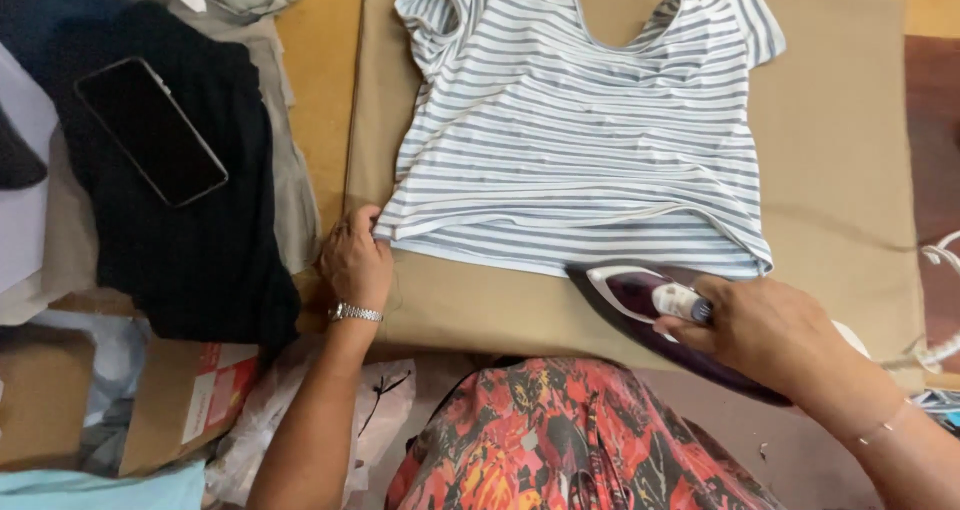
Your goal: Ironing a striped t-shirt on a flat work surface, including repositioning and flipping the garment.
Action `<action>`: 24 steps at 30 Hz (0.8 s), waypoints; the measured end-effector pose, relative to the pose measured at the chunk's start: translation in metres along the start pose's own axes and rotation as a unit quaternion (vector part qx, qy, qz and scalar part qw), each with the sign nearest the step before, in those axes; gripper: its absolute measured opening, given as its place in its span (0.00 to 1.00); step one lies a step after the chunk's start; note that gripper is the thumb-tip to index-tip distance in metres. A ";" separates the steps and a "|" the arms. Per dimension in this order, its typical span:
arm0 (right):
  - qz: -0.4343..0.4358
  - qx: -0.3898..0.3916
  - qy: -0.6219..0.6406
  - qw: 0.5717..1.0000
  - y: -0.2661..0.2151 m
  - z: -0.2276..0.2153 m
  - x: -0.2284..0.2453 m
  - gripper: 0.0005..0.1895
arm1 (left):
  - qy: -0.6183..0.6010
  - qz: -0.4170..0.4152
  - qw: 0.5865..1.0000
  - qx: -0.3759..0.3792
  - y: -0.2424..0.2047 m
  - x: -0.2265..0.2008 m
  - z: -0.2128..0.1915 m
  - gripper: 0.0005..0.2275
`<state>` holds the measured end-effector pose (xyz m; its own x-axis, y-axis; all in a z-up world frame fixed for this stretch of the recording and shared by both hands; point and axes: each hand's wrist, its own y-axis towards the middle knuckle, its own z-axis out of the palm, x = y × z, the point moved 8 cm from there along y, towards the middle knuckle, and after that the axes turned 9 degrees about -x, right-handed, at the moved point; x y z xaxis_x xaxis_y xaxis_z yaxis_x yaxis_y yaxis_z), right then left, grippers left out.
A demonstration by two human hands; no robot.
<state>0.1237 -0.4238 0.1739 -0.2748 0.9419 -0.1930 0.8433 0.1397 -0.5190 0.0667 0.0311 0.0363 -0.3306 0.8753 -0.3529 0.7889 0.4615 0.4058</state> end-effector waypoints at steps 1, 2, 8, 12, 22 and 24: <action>0.035 0.034 0.002 0.999 -0.008 0.005 -0.021 0.33 | 0.028 0.072 0.996 -0.043 0.001 -0.016 -0.009 0.19; 0.070 0.067 0.005 0.995 -0.017 0.010 -0.041 0.32 | 0.055 0.143 0.984 -0.087 -0.001 -0.031 -0.018 0.21; 0.213 -0.121 0.450 0.859 -0.011 0.108 -0.255 0.26 | 0.045 0.429 0.902 -0.014 -0.004 -0.103 -0.034 0.18; 0.199 -0.159 0.315 0.914 0.015 0.030 -0.236 0.42 | -0.014 0.458 0.887 0.058 -0.003 -0.121 -0.027 0.19; 0.223 -0.360 -0.020 0.906 0.053 -0.023 -0.203 0.30 | 0.086 0.479 0.873 -0.012 0.018 -0.113 0.001 0.21; 0.146 -0.510 -0.204 0.823 0.030 -0.024 -0.130 0.27 | 0.063 0.481 0.874 -0.039 0.026 -0.118 -0.005 0.18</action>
<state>0.1962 -0.5351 0.2039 0.0524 0.8288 -0.5572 0.7931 0.3045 0.5276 0.1237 -0.0592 0.0932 0.4077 0.8706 0.2756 0.6972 -0.4916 0.5217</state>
